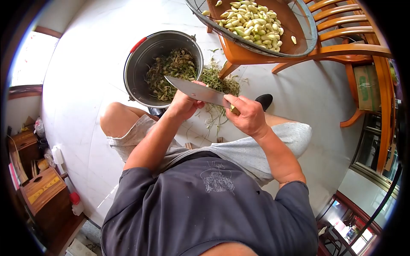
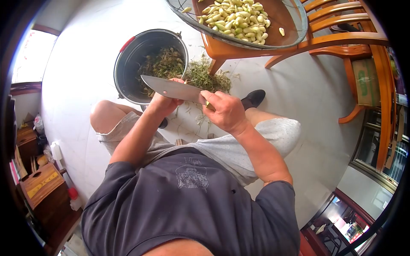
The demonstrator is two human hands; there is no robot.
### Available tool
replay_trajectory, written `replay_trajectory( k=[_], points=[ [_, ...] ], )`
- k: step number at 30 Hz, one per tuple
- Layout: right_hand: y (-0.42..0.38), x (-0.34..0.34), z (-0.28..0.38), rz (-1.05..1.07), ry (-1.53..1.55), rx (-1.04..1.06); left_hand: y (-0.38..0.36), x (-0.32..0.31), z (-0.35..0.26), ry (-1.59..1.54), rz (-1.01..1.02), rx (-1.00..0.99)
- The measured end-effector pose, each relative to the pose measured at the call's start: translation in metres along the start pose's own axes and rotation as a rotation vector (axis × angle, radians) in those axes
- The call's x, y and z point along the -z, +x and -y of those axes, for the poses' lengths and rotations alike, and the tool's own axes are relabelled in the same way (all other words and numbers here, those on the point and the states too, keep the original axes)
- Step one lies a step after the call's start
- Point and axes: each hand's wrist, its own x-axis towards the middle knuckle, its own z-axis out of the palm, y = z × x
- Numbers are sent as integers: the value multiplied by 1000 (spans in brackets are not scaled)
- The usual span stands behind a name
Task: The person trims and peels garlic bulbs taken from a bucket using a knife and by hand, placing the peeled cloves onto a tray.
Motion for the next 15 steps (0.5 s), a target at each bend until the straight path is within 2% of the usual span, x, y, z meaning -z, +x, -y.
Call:
replay_trajectory(
  k=[15],
  points=[
    [2,-10,-8,8,-60,22,4,0,9,-104,-65,123]
  ],
)
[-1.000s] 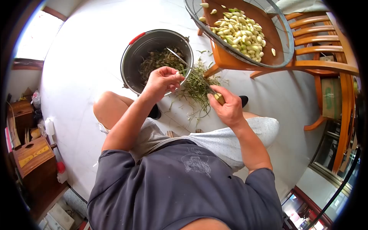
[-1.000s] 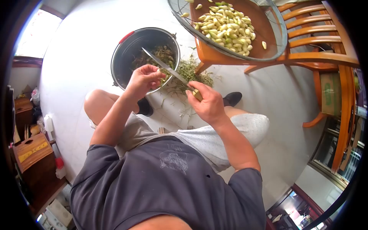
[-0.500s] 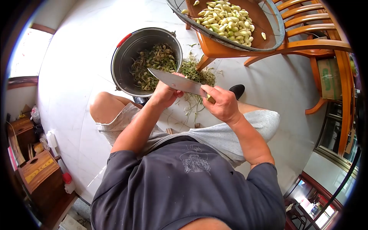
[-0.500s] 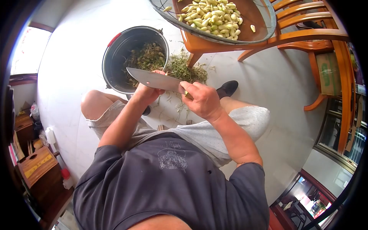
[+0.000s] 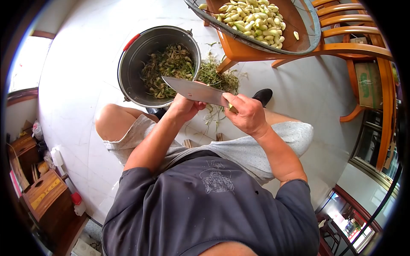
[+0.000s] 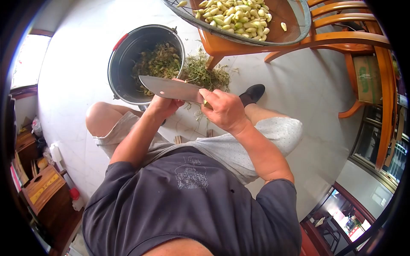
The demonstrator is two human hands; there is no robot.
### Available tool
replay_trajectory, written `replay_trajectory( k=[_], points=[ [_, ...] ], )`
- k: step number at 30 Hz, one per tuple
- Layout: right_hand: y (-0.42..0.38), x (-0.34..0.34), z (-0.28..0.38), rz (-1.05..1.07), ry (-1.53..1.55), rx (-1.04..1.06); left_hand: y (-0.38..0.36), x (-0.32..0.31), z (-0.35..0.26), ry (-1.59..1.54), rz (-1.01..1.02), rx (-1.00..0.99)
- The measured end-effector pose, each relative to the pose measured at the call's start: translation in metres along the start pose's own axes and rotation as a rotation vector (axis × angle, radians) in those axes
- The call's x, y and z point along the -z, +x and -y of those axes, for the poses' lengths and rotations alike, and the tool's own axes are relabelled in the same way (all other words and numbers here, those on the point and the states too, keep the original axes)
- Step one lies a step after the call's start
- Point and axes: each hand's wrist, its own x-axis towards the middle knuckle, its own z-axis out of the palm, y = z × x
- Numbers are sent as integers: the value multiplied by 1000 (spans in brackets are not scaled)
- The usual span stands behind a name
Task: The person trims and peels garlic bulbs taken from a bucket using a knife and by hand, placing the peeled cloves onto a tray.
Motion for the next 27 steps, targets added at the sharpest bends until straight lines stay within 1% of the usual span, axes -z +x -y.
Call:
replay_trajectory(
  k=[4,7,10,11,13,14,16,17,20,26,27],
  points=[
    [1,3,1,12,11,-7,4,8,4,-34,27,11],
    [2,3,0,18,16,-9,1,-5,1,-8,-114,-14],
    [0,3,-1,41,-3,-38,1,-9,0,15,-154,-32],
    [-1,3,-1,52,-13,-52,3,-4,0,34,-85,-49],
    [-4,1,-6,69,-46,-147,7,13,2,73,52,-84],
    [-5,-1,-9,77,-61,-194,4,8,-2,80,58,-86],
    [-10,-2,-30,233,-82,-488,-5,-8,-12,94,71,-90],
    [-10,1,-35,222,-57,-553,-5,-5,-17,46,151,-92],
    [-12,7,-33,141,94,-652,-9,-11,-21,63,133,-142],
    [0,6,-23,66,248,-649,0,-11,-20,159,-79,-216],
    [2,6,-21,41,272,-629,3,-5,-19,130,-73,-236]
  ],
)
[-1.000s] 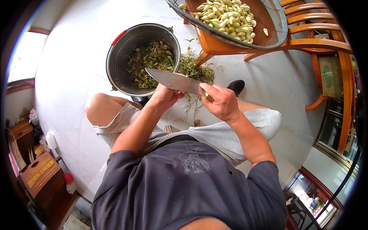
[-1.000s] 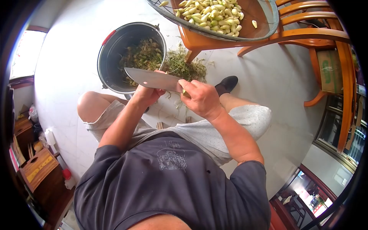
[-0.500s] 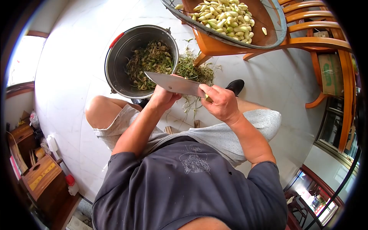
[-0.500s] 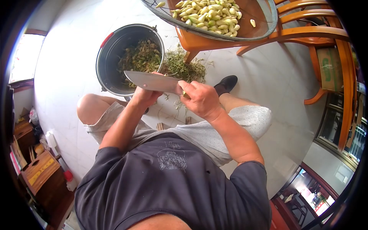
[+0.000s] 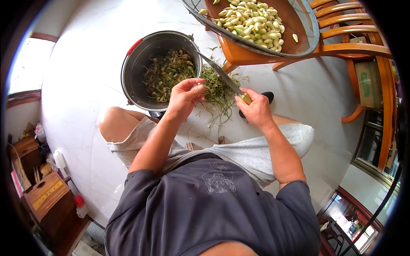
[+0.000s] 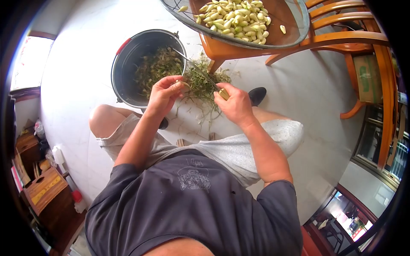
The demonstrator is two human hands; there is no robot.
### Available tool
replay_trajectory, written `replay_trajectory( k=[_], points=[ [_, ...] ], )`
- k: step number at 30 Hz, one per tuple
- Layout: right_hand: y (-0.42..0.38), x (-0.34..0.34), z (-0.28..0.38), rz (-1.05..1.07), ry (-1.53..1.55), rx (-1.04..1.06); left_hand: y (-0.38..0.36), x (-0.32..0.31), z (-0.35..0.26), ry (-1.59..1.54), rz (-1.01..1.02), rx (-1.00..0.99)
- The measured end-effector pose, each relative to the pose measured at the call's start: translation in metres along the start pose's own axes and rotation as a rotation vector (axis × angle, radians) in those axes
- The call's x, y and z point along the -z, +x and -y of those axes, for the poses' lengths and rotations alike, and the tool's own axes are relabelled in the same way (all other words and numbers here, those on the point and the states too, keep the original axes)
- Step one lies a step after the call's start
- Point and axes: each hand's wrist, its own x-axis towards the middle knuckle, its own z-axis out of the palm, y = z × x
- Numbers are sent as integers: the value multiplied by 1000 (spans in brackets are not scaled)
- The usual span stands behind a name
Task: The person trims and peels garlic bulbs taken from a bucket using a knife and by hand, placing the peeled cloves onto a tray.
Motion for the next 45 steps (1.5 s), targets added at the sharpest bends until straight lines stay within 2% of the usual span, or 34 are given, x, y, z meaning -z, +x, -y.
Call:
replay_trajectory(
  k=[5,8,11,17,26,35,41,44,45],
  points=[
    [-10,1,20,18,138,60,4,10,7,-36,-76,-78],
    [-12,-5,18,42,145,97,4,4,8,56,-157,-121],
    [-11,-14,8,72,145,114,4,1,12,183,-155,-180],
    [-11,-15,9,82,-15,140,1,-4,19,246,-125,-223],
    [-13,-15,10,93,-30,174,-1,-4,15,258,-120,-205],
    [-15,-18,3,26,-172,276,1,-4,17,342,-132,-227],
    [-15,-20,0,40,-135,251,1,-1,18,337,-113,-213],
    [-9,-17,-25,215,-261,-49,0,-3,11,341,-135,-214],
    [-7,-12,-29,248,-309,-65,0,-4,6,337,-134,-222]
  ],
)
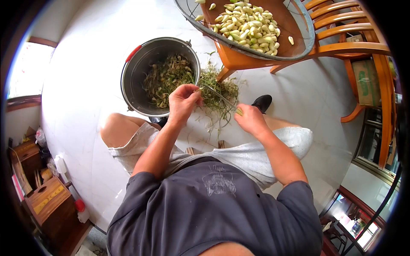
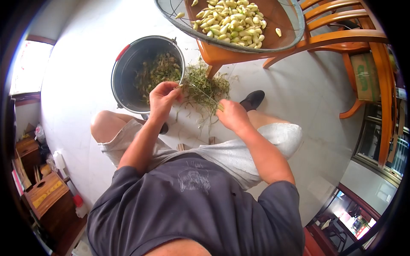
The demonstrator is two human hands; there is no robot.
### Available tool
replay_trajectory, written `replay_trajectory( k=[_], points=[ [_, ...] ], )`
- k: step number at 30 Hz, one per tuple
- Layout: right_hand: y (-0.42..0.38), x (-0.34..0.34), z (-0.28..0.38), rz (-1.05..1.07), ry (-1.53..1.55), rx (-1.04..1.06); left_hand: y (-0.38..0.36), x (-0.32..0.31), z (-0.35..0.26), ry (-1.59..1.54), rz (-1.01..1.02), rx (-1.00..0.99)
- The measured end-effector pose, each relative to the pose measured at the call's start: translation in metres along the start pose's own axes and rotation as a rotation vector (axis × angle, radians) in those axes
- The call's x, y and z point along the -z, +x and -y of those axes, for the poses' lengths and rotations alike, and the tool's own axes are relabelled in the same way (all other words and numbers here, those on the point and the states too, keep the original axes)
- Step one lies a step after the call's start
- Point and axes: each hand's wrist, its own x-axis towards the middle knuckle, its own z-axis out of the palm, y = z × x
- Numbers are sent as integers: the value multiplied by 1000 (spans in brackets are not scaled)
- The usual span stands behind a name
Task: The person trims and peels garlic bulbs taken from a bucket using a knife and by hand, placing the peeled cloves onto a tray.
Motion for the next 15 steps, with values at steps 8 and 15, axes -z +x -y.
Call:
replay_trajectory(
  k=[8,15],
  points=[
    [-4,11,2,19,-38,-9,5,-8,-55,-131,78,-74],
    [0,3,2,86,-12,77,40,-59,-128,28,164,-158]
  ],
)
